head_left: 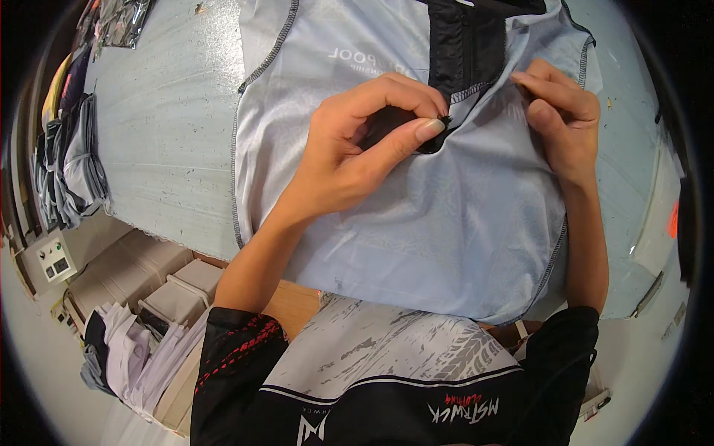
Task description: Trimming loose threads from a garment using small scissors.
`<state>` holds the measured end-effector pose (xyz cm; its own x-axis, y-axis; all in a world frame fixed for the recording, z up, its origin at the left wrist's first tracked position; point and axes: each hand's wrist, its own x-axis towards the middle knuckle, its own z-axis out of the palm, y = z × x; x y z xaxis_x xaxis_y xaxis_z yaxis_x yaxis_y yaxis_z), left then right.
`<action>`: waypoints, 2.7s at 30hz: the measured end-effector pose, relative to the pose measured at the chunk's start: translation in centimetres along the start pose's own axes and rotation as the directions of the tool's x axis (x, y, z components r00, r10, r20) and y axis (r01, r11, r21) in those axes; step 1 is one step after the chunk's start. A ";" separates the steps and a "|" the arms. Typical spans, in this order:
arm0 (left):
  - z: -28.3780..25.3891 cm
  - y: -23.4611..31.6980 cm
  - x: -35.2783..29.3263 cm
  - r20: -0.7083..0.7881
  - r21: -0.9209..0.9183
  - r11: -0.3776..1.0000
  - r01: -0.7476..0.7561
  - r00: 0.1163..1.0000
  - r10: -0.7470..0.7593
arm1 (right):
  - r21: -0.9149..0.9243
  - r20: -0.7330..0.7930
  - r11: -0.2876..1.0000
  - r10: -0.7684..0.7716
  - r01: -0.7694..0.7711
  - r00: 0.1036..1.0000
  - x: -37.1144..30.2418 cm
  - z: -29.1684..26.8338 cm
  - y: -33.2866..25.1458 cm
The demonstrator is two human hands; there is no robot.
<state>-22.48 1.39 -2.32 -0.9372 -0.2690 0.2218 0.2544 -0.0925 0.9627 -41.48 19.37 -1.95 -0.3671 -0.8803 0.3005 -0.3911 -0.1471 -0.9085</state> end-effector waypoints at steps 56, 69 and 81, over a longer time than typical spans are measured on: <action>-2.0 0.8 0.0 0.074 0.464 0.861 -0.209 0.978 0.197 | 0.166 -0.003 0.939 0.307 -0.303 0.952 -1.7 4.1 -3.8; -1.1 1.0 -0.5 0.017 0.402 0.915 -0.032 0.999 0.027 | 0.054 -0.265 0.974 0.224 -0.218 0.938 -1.5 8.1 -5.8; -0.9 0.7 -0.9 0.036 0.376 0.925 -0.053 0.998 0.043 | 0.268 -0.237 0.849 0.516 -0.455 0.823 -1.5 8.3 -5.2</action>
<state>-21.24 0.73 -2.04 -0.9334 -0.2381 0.2684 0.1955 0.2897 0.9369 -31.90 17.67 -0.10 -0.7039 -0.6937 -0.1526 0.0614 0.1545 -0.9861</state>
